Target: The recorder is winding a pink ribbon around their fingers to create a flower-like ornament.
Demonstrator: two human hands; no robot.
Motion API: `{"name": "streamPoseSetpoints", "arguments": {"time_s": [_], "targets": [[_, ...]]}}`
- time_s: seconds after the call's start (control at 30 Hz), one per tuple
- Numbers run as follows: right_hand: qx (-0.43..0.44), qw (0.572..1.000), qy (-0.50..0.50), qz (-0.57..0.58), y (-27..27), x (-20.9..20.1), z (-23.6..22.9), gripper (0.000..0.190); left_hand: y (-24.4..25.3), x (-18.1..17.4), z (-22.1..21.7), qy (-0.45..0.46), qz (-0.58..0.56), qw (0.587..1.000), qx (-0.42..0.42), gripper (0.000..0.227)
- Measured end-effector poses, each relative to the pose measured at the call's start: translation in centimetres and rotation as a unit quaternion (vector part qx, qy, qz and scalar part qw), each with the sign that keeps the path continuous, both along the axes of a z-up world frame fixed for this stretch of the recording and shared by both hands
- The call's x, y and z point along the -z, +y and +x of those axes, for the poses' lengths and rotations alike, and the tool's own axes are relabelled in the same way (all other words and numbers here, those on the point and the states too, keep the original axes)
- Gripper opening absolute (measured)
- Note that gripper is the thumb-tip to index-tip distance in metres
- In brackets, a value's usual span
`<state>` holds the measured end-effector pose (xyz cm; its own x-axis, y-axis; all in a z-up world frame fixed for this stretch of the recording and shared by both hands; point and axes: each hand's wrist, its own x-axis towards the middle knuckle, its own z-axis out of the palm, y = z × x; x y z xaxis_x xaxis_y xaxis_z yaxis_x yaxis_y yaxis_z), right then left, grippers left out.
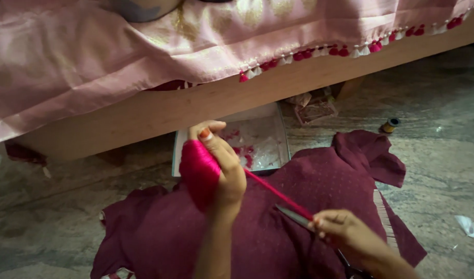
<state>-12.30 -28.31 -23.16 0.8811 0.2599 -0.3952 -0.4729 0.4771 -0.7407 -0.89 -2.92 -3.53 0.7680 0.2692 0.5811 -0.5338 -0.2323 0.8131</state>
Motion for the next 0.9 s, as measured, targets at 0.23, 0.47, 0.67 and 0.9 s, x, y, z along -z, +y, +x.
{"name": "streamPoseSetpoints", "arguments": {"time_s": [0.23,0.47,0.67,0.9], "targets": [[0.028,0.84,-0.297,-0.453,4.0,-9.8,1.6,0.03,-2.9,1.4,-1.1,-0.009,0.118,0.991,0.063,0.03],[-0.044,0.981,-0.186,-0.021,6.7,-8.6,4.1,0.022,-3.7,2.5,-1.2,0.064,0.067,0.988,0.121,0.027],[-0.003,0.982,-0.149,-0.113,4.8,-7.4,1.3,0.023,-1.9,3.5,-0.8,-0.016,0.046,0.993,0.111,0.036],[0.034,0.971,0.002,-0.238,2.5,-11.7,-2.6,0.024,-4.3,6.6,-1.5,0.171,-0.047,0.98,0.086,0.037]]}}
